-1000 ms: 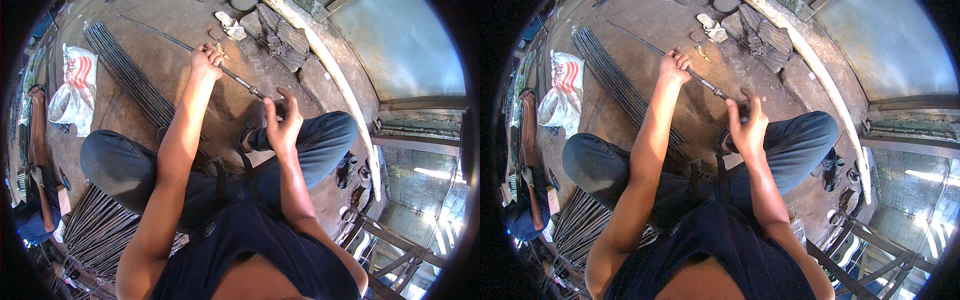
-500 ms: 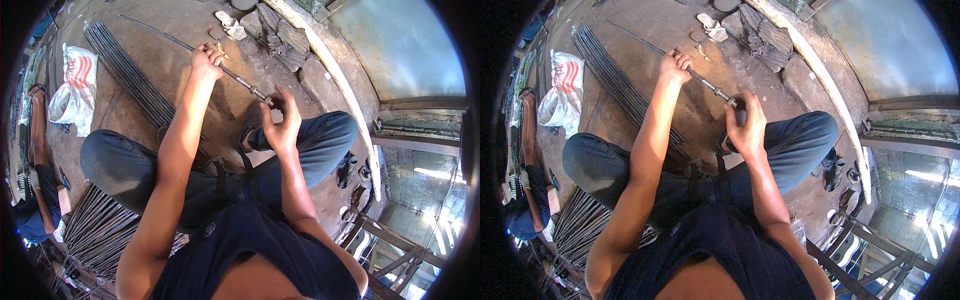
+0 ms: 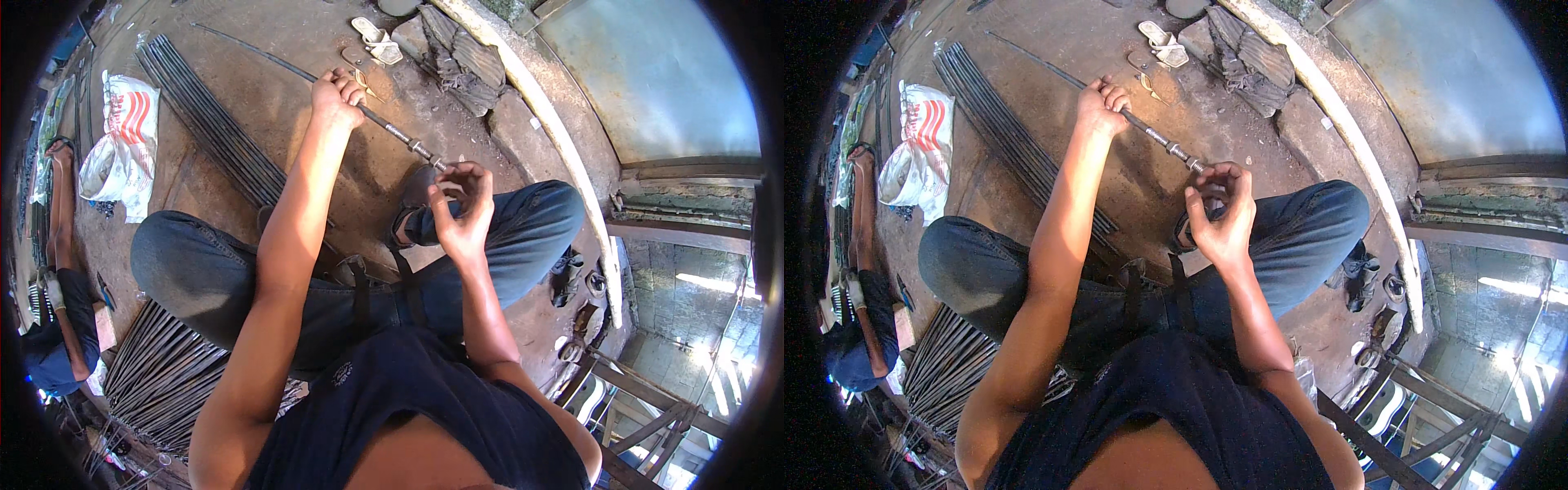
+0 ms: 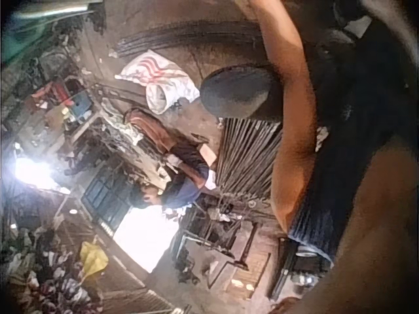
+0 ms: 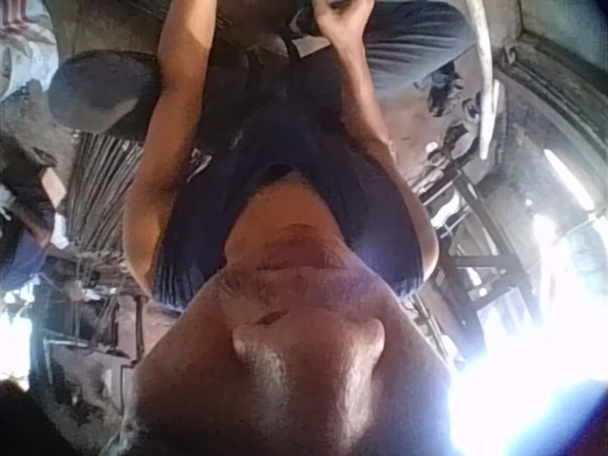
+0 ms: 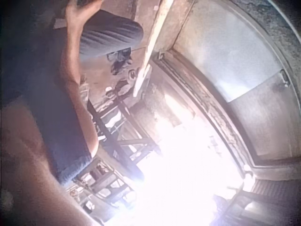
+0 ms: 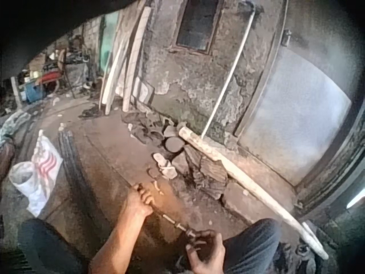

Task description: Threading washers and nuts onto long metal rods and organizing them.

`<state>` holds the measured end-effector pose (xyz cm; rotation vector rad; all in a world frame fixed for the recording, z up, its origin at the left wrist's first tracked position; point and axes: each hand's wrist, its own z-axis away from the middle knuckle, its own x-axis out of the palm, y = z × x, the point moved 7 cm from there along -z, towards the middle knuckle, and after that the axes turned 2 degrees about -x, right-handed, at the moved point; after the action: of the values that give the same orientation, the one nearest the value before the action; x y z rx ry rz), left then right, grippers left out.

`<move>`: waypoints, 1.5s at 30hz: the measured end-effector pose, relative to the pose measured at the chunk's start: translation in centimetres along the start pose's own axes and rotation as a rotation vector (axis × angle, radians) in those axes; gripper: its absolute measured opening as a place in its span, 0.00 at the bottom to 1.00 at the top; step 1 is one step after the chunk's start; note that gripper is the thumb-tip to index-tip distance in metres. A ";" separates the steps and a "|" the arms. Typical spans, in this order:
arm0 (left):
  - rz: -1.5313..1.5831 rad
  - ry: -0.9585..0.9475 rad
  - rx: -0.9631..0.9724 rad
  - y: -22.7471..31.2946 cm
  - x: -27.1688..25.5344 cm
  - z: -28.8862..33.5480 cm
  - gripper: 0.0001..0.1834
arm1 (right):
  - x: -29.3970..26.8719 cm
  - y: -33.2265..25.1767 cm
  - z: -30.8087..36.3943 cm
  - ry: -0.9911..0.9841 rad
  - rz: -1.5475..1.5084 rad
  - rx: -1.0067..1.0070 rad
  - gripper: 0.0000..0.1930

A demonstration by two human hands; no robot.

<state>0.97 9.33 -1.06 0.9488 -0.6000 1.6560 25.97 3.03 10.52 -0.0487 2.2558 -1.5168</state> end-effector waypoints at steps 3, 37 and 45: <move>-0.006 -0.007 -0.003 0.0 -0.1 0.0 0.14 | -0.1 -2.3 -0.5 0.040 0.113 -0.339 0.20; 0.026 -0.053 -0.046 0.9 0.7 0.4 0.15 | -0.3 1.3 0.3 -0.250 -0.334 0.170 0.17; 0.016 -0.033 -0.027 1.2 0.1 0.6 0.13 | 0.9 -0.7 1.2 -0.366 -0.803 0.324 0.20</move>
<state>0.03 8.56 -0.58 0.9554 -0.6520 1.6459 25.46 1.44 10.47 -1.1463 1.7351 -2.0176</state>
